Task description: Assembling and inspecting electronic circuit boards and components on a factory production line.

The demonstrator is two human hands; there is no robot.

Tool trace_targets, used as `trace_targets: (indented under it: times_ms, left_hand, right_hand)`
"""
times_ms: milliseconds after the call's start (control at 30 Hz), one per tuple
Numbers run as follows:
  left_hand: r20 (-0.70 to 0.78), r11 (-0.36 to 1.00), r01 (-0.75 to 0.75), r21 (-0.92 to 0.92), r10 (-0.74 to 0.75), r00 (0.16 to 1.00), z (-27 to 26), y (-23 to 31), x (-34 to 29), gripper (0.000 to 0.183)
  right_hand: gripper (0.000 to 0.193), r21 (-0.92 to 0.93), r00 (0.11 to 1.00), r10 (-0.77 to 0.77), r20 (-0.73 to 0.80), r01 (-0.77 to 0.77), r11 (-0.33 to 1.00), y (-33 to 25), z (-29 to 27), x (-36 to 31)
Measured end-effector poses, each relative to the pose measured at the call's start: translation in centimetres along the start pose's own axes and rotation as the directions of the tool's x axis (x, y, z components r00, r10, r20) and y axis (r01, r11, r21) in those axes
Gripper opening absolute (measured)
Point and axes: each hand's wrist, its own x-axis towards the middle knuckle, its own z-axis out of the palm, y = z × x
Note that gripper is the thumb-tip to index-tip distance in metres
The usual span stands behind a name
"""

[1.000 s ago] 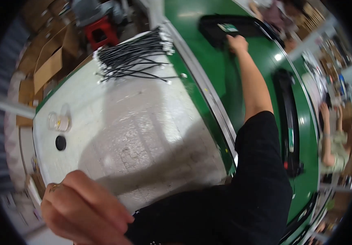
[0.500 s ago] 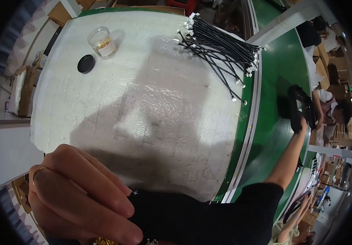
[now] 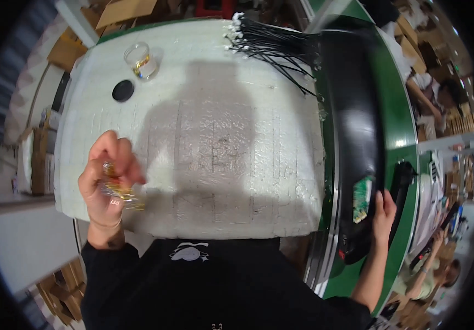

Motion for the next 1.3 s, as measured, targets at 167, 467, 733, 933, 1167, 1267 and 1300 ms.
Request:
trace_targets:
  times_ms: [167, 467, 733, 933, 1167, 1267, 1300]
  left_hand:
    - [-0.163, 0.998, -0.002, 0.066, 0.012, 0.987, -1.3, 1.6, -4.0, 0.002]
    - [-0.319, 0.893, -0.090, 0.441, 0.249, 0.914, -3.4, 1.0, -6.3, 0.005]
    - [-0.207, 0.878, 0.006, 0.478, 0.106, 0.972, -2.5, -1.6, -4.1, 0.018]
    - [-0.196, 0.940, 0.223, 0.259, -0.175, 0.965, -2.9, -2.0, -2.0, 0.014]
    - [-0.067, 0.928, 0.330, 0.172, -0.323, 0.944, -2.8, -4.0, -1.5, 0.017]
    - [-0.045, 0.933, 0.329, 0.147, -0.326, 0.944, -1.7, -5.1, 0.4, 0.033]
    - [-0.038, 0.934, 0.338, 0.114, -0.336, 0.941, -1.2, -5.6, 0.9, 0.033]
  right_hand:
    - [0.019, -0.131, 0.723, -0.338, 0.603, 0.508, 0.851, -11.4, 9.9, 2.0]
    - [0.021, 0.154, 0.343, -0.660, 0.669, 0.804, 0.574, -20.5, 25.8, 11.3]
    - [0.012, -0.461, 0.708, -0.576, 0.409, 0.705, 0.539, -22.4, 36.4, 19.1]
    - [0.014, -0.427, 0.672, -0.583, 0.457, 0.741, 0.519, -21.2, 34.5, 18.1]
    - [0.029, -0.055, 0.599, -0.709, 0.372, 0.777, 0.628, -24.8, 32.1, 17.2]
    - [0.017, 0.251, 0.477, -0.762, 0.438, 0.749, 0.613, -25.0, 27.0, 15.6]
    - [0.013, 0.174, 0.334, -0.777, 0.534, 0.855, 0.488, -24.4, 26.0, 16.1]
